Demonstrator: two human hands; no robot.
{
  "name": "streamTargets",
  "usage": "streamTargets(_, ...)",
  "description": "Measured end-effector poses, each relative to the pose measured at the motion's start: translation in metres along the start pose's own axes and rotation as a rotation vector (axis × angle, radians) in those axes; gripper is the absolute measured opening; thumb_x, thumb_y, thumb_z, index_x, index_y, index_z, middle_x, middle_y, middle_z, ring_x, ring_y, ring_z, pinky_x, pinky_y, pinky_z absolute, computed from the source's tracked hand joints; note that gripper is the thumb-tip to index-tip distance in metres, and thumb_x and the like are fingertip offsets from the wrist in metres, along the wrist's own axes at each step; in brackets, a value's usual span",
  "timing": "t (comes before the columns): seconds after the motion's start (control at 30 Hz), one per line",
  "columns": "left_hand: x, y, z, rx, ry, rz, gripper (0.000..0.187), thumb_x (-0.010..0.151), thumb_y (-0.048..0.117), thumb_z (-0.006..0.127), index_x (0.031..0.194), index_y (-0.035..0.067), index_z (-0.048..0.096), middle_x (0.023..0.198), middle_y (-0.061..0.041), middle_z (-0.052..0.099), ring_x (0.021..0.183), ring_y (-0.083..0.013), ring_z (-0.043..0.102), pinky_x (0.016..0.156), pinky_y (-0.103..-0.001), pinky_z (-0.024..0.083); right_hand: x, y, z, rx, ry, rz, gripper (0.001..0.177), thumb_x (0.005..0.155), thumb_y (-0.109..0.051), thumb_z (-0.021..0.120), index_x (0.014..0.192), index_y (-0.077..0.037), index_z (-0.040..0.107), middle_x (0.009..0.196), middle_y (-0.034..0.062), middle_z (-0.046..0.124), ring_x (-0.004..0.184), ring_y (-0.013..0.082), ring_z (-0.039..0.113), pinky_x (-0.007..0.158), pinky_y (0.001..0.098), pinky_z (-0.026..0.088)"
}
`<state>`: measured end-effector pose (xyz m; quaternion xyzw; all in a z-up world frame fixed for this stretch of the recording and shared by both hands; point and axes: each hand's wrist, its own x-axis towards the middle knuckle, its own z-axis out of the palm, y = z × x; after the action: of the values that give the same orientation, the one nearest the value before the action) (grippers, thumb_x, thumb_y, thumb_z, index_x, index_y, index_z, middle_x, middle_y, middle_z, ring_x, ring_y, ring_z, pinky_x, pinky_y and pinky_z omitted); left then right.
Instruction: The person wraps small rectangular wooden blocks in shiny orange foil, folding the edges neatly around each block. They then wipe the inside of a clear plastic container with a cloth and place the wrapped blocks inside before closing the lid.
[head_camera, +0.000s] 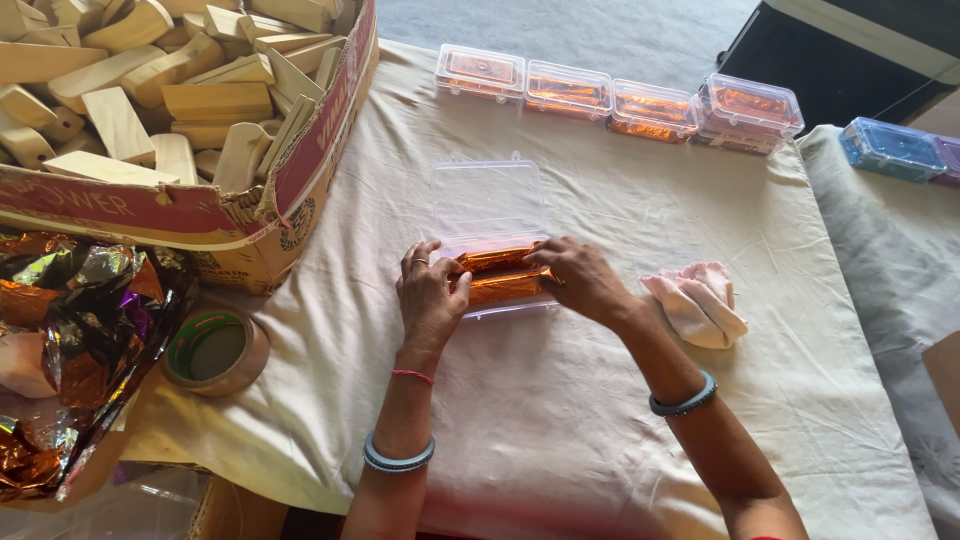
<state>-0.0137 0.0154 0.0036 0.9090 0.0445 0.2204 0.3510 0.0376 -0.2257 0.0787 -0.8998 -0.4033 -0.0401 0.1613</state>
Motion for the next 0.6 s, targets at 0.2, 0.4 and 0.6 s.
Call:
streamTargets(0.2,0.005,0.016,-0.033,-0.023,-0.068,0.022,0.025,0.080,0.033,0.083,0.090,0.011,0.077,0.143,-0.009,0.054,0.147,-0.0299,0.036,0.115,-0.055,0.031,-0.018,0.027,-0.008,-0.021,0.038,0.237,0.022,0.088,-0.023,0.078,0.110,-0.016,0.078,0.129,0.0032,0.069,0.121,0.0265,0.062,0.105,0.0421,0.050)
streamTargets(0.4,0.002,0.004,-0.026,0.068,-0.181,0.064,0.014,0.075,0.017,0.077,0.088,0.013,0.078,0.149,-0.009,0.051,0.150,-0.0290,0.028,0.122,-0.052,0.019,-0.015,0.017,0.002,-0.002,-0.060,0.329,0.023,0.085,-0.028,0.079,0.107,-0.021,0.082,0.144,0.0067,0.054,0.133,0.0330,0.047,0.109,0.0473,0.045)
streamTargets(0.6,0.002,-0.003,-0.011,0.106,-0.133,0.010,0.010,0.082,0.013,0.072,0.088,0.017,0.080,0.146,-0.003,0.055,0.151,-0.0260,0.034,0.124,-0.049,0.024,-0.004,0.003,0.021,-0.131,-0.148,0.540,0.017,0.089,-0.024,0.073,0.104,-0.022,0.082,0.147,0.0014,0.053,0.138,0.0242,0.045,0.107,0.0480,0.045)
